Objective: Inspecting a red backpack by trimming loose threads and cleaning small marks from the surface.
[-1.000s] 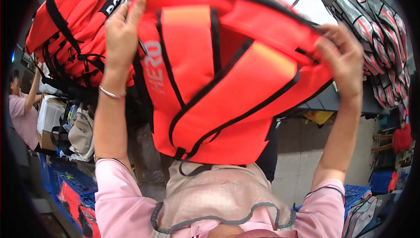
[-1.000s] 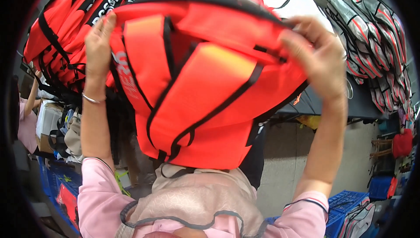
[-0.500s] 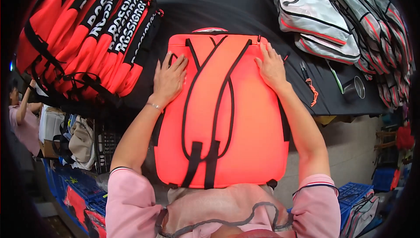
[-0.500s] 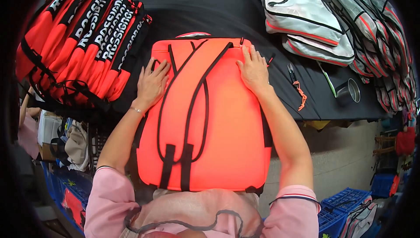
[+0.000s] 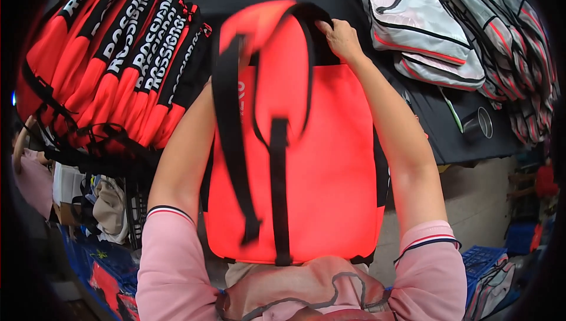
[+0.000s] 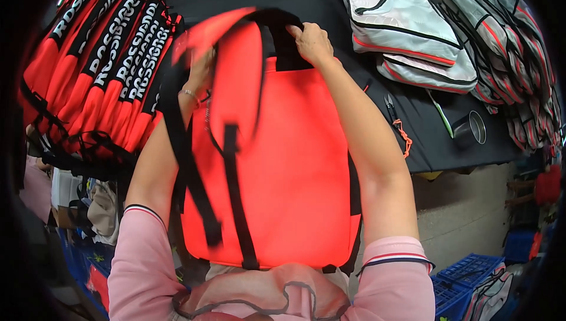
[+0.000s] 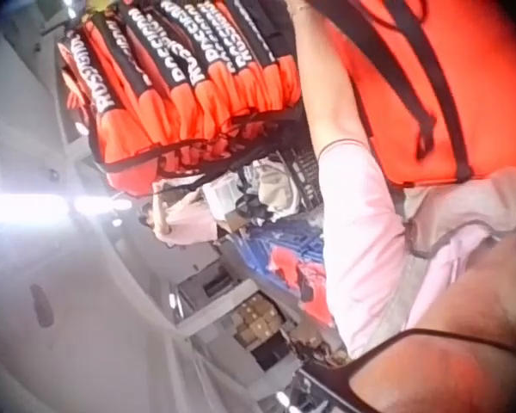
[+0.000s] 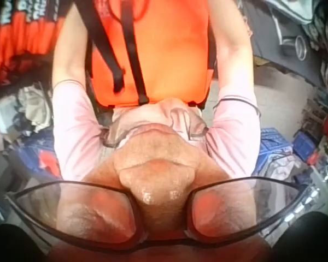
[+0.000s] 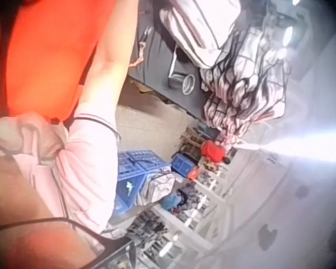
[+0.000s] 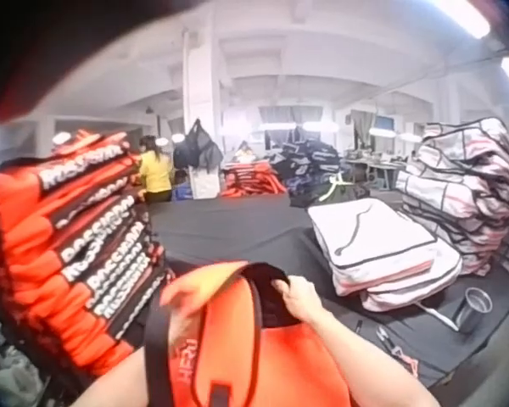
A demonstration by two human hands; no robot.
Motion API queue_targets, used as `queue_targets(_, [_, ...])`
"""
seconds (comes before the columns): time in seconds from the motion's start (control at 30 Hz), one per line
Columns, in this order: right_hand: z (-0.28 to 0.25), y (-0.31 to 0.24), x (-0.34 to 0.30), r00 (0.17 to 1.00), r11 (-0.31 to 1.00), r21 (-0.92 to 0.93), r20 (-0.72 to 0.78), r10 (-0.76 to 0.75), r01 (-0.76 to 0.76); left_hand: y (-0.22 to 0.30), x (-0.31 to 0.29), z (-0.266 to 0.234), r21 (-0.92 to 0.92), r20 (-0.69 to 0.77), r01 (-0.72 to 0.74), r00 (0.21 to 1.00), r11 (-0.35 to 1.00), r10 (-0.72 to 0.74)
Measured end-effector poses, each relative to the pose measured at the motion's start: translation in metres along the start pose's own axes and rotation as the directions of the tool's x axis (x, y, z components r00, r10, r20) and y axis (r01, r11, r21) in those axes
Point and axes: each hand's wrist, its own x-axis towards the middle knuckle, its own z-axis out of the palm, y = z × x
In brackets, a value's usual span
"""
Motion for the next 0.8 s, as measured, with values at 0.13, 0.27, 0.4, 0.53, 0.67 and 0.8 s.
queue_targets(0.13, [0.031, 0.012, 0.010, 0.946, 0.947, -0.099, 0.081, 0.314, -0.306, -0.010, 0.015, 0.043, 0.049, -0.155, 0.430, 0.895, 0.902, -0.418])
queue_targets(0.27, [0.054, 0.027, -0.001, 0.955, 0.954, -0.170, 0.119, 0.270, -0.249, -0.007, -0.021, 0.072, 0.457, -0.177, 0.247, 0.967, 0.854, -0.185])
queue_targets(0.4, [0.059, 0.035, -0.004, 0.978, 0.965, -0.197, 0.085, 0.190, -0.170, -0.009, -0.034, 0.079, 0.350, -0.152, 0.265, 0.963, 0.899, -0.225])
queue_targets(0.53, [0.035, 0.032, -0.020, 0.983, 0.994, -0.011, 0.143, 0.112, -0.111, -0.011, -0.038, 0.075, 0.290, -0.078, 0.334, 0.942, 0.897, -0.326])
queue_targets(0.67, [-0.032, 0.061, -0.078, 0.937, 0.948, -0.116, -0.158, -0.312, 0.296, -0.023, -0.046, 0.066, 0.261, -0.086, 0.327, 0.945, 0.908, -0.315])
queue_targets(0.8, [-0.112, 0.135, -0.134, 0.977, 0.939, -0.328, -0.208, 0.040, -0.108, -0.021, -0.045, 0.057, 0.267, -0.146, 0.249, 0.965, 0.931, -0.216])
